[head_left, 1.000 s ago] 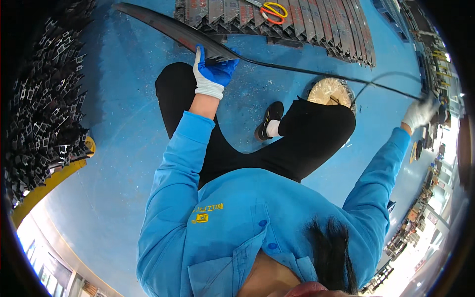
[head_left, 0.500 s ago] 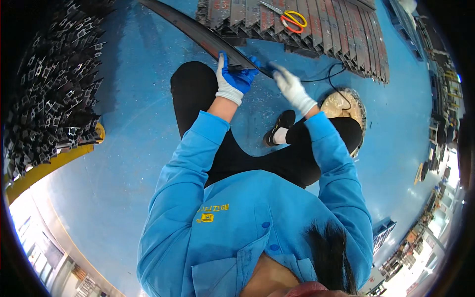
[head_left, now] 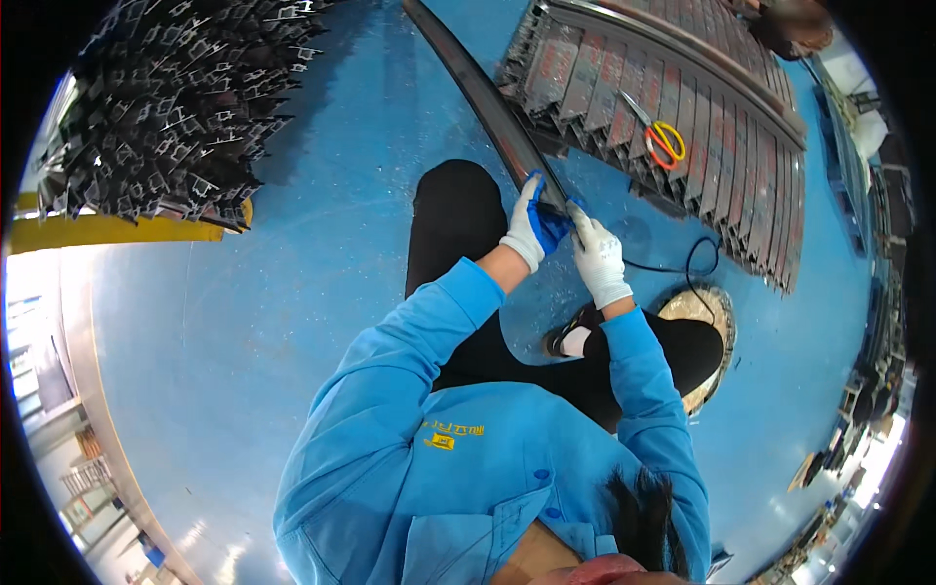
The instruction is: Installing a rubber gasket seal onto a long metal frame profile and cutting it to size.
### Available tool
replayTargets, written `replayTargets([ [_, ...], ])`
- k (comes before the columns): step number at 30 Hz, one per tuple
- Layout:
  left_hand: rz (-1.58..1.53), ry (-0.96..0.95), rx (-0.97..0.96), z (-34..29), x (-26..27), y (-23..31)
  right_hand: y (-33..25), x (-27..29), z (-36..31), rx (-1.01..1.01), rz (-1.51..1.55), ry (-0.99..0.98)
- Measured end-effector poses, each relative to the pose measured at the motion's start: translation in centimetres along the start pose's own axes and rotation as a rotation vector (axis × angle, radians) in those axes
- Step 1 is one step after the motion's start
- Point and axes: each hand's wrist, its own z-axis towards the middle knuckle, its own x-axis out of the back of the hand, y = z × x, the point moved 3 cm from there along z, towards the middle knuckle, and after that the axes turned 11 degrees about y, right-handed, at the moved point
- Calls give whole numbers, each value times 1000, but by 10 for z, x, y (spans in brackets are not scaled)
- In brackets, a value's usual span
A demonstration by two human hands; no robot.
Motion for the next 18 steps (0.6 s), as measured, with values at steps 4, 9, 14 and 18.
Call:
replayTargets([
  [4, 6, 54, -18, -6, 2, 8, -8, 15, -5, 9, 144, 7],
  [9, 11, 90, -1, -7, -1, 5, -5, 13, -9, 31, 59, -77],
  [14, -28, 78, 9, -16, -4, 5, -11, 10, -1, -24, 64, -68],
  [18, -29, 67, -22, -18, -1, 11, -11, 12, -9, -28, 133, -62],
])
